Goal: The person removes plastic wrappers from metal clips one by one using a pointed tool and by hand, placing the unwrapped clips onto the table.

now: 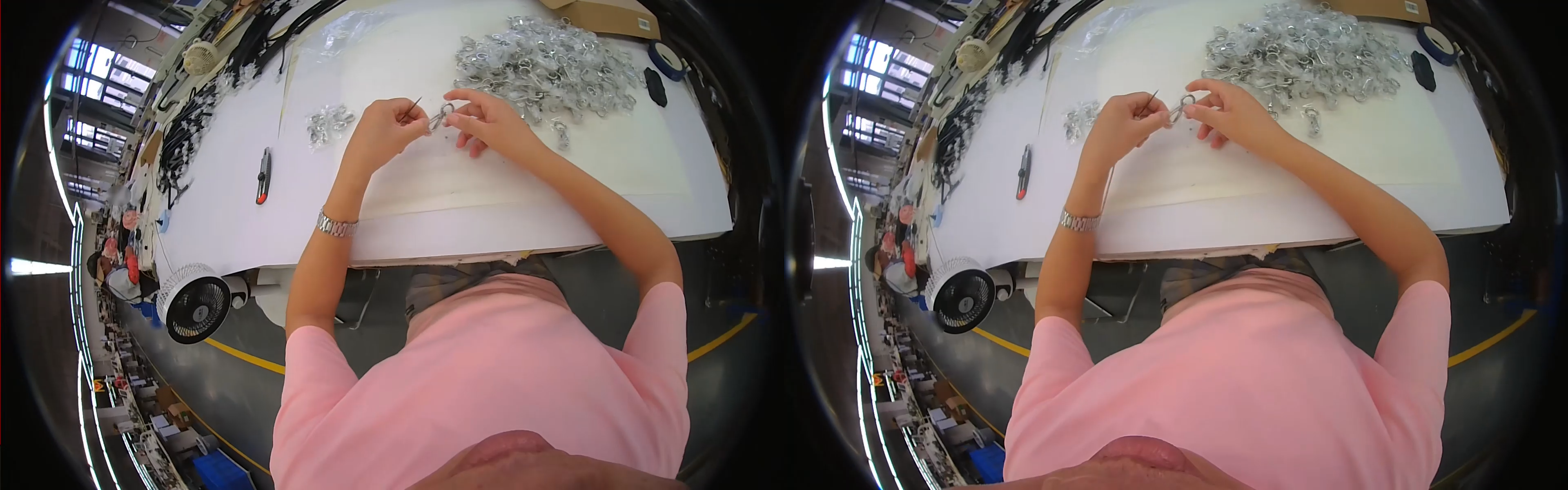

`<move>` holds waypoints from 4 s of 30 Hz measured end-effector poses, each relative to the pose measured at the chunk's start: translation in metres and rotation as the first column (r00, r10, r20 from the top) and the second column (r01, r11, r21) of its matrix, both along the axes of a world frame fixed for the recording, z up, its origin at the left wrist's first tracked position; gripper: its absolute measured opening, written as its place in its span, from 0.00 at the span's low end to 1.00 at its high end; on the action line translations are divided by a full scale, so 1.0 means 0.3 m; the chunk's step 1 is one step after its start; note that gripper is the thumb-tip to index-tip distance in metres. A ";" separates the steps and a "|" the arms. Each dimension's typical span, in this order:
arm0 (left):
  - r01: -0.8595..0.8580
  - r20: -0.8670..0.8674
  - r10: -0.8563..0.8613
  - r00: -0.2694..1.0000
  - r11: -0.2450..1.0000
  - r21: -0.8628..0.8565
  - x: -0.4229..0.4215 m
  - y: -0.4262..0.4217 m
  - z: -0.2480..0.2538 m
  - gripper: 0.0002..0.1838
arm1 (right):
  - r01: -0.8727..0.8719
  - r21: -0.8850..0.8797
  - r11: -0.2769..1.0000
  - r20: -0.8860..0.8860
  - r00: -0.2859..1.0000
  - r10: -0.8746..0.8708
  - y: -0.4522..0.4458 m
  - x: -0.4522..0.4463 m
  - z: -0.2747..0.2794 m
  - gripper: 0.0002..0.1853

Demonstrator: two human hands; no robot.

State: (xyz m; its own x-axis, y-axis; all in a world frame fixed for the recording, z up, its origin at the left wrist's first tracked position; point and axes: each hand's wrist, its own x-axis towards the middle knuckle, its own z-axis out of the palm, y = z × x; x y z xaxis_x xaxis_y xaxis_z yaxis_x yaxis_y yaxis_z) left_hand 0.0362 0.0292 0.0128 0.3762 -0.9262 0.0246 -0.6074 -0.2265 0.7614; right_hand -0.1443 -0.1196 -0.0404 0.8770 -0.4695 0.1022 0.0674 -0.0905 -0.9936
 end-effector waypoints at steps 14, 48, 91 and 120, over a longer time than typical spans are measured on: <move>-0.017 -0.516 -0.044 0.855 0.993 -0.113 -0.125 -0.168 -0.091 0.11 | 0.144 0.082 0.986 0.071 0.986 -0.150 -0.141 -0.044 -0.021 0.12; 0.112 -0.762 -0.177 0.622 0.984 -0.137 -0.184 -0.137 -0.092 0.14 | 0.320 0.098 0.942 0.133 0.934 -0.332 -0.154 -0.086 0.093 0.15; -0.201 -0.370 0.063 0.927 0.915 -0.350 -0.254 -0.120 -0.040 0.17 | 0.072 0.603 0.794 0.174 0.960 -0.219 -0.066 -0.069 -0.011 0.18; 0.000 -0.555 -0.122 0.823 0.977 -0.215 -0.109 -0.119 -0.050 0.10 | -0.098 0.454 0.885 -0.058 0.989 0.139 -0.086 -0.061 -0.008 0.14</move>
